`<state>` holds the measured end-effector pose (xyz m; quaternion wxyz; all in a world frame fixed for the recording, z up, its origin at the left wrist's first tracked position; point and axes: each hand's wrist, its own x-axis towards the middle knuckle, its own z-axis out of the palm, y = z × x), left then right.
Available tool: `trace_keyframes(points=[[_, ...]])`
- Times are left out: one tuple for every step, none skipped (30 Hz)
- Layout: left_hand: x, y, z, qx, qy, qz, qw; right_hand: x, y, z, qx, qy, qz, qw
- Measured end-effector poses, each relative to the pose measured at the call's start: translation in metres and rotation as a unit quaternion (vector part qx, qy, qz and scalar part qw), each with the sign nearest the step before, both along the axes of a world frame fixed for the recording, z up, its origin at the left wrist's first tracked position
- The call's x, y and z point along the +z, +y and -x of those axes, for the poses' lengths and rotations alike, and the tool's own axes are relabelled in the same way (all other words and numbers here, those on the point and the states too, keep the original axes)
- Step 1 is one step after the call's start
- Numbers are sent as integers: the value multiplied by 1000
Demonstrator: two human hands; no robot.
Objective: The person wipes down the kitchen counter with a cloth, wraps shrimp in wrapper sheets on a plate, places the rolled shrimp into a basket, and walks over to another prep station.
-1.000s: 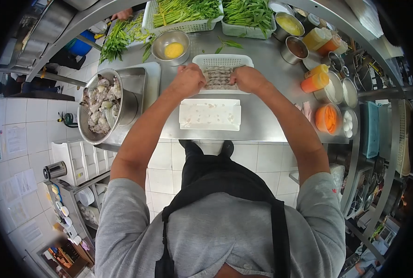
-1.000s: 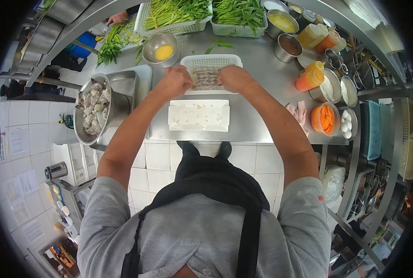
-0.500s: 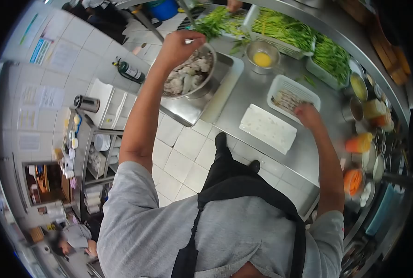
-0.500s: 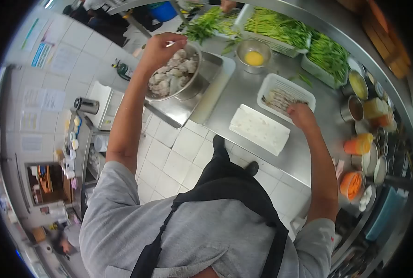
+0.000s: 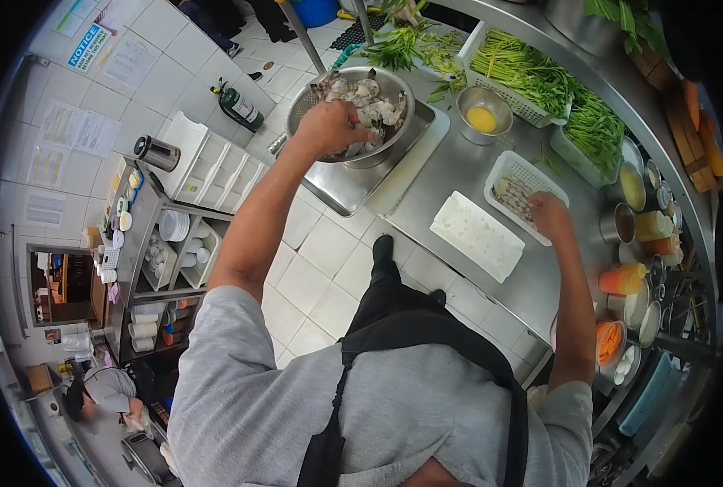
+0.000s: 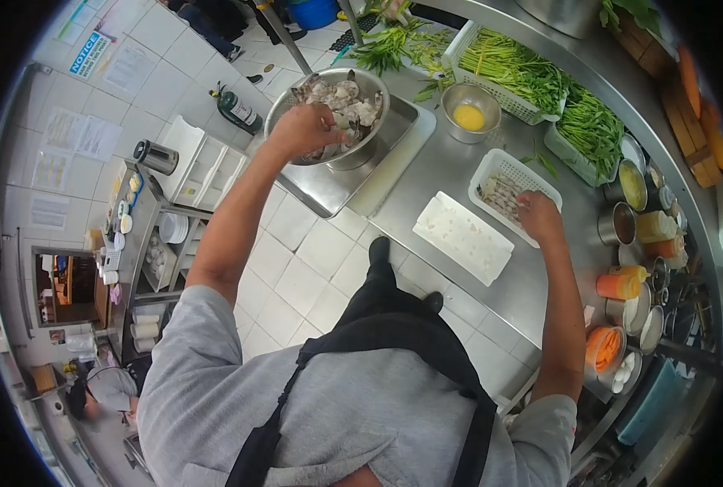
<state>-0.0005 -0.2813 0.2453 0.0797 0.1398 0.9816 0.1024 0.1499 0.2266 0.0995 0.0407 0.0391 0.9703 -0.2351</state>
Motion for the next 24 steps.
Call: trace_keyframes(points=[[-8, -2, 4, 2, -4, -27, 1000, 5, -4, -2, -1, -2, -1, 1000], [-15, -3, 5, 1, -5, -27, 1000, 9, -7, -3, 3, 1, 7, 1000], [-19, -3, 7, -11, 21, -20, 1000, 14, -12, -4, 7, 5, 16, 1000], [-23, -3, 7, -23, 47, -12, 999, 19, -17, -6, 4, 5, 17, 1000], [-27, -4, 7, -26, 47, -11, 998, 24, -22, -8, 7, 6, 27, 1000], [-28, -4, 4, -23, 52, -12, 998, 30, -27, -10, 10, 7, 37, 999], [-29, -3, 0, -20, 57, -13, 998, 34, -32, -12, 6, 8, 40, 999], [-29, -4, -3, -25, 58, -10, 998, 38, -35, -15, 9, 19, 56, 998], [-28, -8, -7, 13, 43, -89, 995, 42, -38, -18, 10, 30, 71, 997], [-28, -13, -6, 51, 27, -167, 984, 45, -39, -21, 4, 32, 75, 997], [-29, -22, -2, 43, 27, -163, 985, 47, -39, -25, 7, 45, 93, 995], [-34, -35, 4, 49, -26, -316, 947, 49, -40, -29, 9, 58, 112, 992], [-29, -36, 5, 54, -79, -459, 883, 53, -40, -33, 2, 58, 115, 992], [-26, -35, 8, 47, -82, -457, 885, 57, -41, -37, 2, 58, 126, 990], [-10, -28, 4, 29, -95, -521, 848, 60, -42, -40, 3, 59, 137, 989], [-2, -22, 3, 12, -108, -583, 805, 62, -45, -41, -2, 61, 137, 989], [1, -14, 6, 30, -130, -608, 783, 64, -49, -42, 4, 68, 162, 984], [9, 3, 1, 26, -135, -607, 782, 64, -52, -43, 10, 74, 186, 980], [23, 28, -10, 9, -191, -638, 746, 56, -56, -40, 25, 69, 253, 965], [27, 49, -17, -8, -251, -664, 704, 48, -60, -36, 36, 63, 319, 945], [13, 63, -12, -55, -293, -653, 696, 49, -71, -33, 49, 62, 394, 916], [4, 85, -16, -63, -313, -650, 690, 53, -87, -31, 56, 62, 467, 880], [-7, 111, -24, -66, -359, -607, 706, 67, -100, -31, 34, 24, 509, 860], [-19, 134, -33, -69, -403, -561, 720, 78, -111, -32, 11, -14, 551, 834]])
